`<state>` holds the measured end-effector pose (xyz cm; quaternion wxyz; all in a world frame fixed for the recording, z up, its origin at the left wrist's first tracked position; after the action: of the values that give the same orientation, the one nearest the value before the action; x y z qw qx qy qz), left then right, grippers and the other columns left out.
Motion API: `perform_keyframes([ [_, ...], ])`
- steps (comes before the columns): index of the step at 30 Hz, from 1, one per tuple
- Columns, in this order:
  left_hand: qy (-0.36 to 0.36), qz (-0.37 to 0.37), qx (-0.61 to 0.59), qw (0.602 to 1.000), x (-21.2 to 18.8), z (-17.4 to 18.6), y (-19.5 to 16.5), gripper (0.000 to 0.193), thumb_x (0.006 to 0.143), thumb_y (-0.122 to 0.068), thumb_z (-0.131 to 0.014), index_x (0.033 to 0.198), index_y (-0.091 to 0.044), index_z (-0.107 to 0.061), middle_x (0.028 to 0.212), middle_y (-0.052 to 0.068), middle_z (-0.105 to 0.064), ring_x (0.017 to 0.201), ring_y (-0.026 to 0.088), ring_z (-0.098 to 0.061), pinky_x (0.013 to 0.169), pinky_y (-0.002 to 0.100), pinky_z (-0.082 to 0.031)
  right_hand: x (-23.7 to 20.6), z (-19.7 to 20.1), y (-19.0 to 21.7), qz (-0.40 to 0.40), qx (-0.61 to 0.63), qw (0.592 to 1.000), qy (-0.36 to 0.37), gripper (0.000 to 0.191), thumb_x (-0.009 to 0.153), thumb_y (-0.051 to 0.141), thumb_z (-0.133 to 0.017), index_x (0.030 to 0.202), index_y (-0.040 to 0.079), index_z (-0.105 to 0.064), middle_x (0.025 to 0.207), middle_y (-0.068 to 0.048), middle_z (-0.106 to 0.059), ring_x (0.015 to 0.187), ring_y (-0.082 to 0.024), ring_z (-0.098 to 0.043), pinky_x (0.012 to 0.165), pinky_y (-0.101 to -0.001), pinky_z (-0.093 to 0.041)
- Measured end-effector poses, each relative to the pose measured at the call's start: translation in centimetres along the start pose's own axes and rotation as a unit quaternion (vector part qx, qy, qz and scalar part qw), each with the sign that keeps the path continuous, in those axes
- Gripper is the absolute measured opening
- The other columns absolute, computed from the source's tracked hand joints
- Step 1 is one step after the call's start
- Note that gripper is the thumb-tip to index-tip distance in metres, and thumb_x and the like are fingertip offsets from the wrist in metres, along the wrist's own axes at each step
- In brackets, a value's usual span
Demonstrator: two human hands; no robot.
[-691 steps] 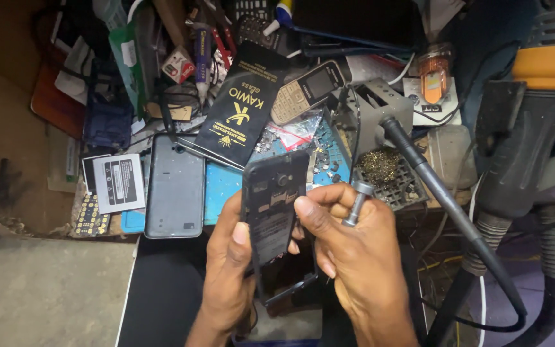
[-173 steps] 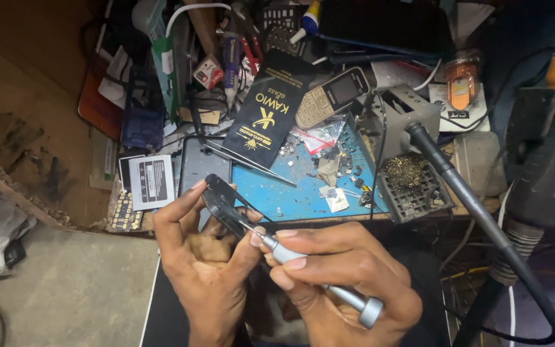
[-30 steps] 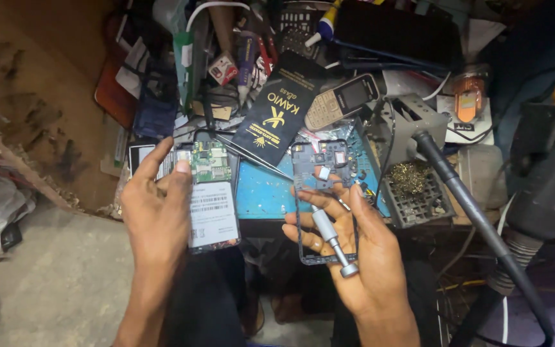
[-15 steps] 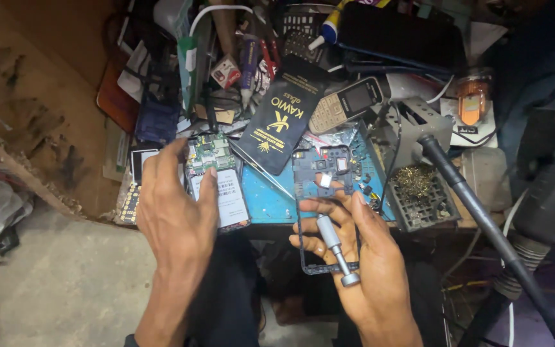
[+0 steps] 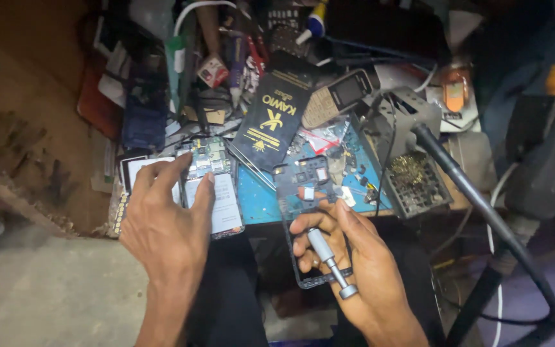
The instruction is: The person uses a precision screwdriver to unscrew and pry open a smartphone, removing the back cover and internal components. They work over a cluttered repair bench, lifting out the battery and main board and setting parts on the work surface.
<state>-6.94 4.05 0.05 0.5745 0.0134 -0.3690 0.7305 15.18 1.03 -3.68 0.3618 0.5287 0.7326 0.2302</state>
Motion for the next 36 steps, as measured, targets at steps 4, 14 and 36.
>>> perform_keyframes([
  [4,0.029,-0.009,0.012,0.999,0.1,0.3,0.3,0.041,0.084,-0.028,-0.084,0.12,-0.012,-0.077,0.102,0.012,-0.068,0.089,0.036,-0.066,0.074,0.048,-0.05,-0.4,-0.2,-0.6,-0.013,0.03,0.999,0.024,0.046,0.108,0.034,-0.04,0.127,-0.006,-0.053,0.097,-0.02,-0.069,0.079,-0.025,-0.067,0.064,-0.0344,-0.056],
  [14,0.036,-0.009,-0.018,0.999,0.4,0.0,1.1,0.045,0.079,-0.026,-0.086,0.121,-0.01,-0.076,0.096,0.015,-0.065,0.084,0.034,-0.064,0.074,0.047,-0.05,-0.8,0.4,-1.3,-0.06,0.047,0.997,0.006,0.046,0.107,0.036,-0.041,0.125,-0.005,-0.053,0.092,-0.016,-0.067,0.071,-0.02,-0.063,0.054,-0.0285,-0.051],
  [36,0.219,0.156,-0.698,0.664,-12.0,-6.8,-5.0,0.069,0.109,-0.044,-0.036,0.152,0.009,-0.044,0.131,0.025,-0.069,0.107,0.022,-0.069,0.097,0.032,-0.053,-1.6,5.0,-3.2,-0.063,0.027,0.995,0.066,0.052,0.107,0.035,-0.038,0.127,-0.009,-0.057,0.082,-0.015,-0.061,0.055,-0.017,-0.053,0.042,-0.0273,-0.042],
])
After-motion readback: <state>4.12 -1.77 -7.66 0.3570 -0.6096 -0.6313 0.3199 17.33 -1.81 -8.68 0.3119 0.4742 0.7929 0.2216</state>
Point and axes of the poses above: each hand's wrist, its own x-axis towards the middle knuckle, its own z-axis out of the back of the hand, y = z × x, the point moved 3 cm from there along x, towards the middle knuckle
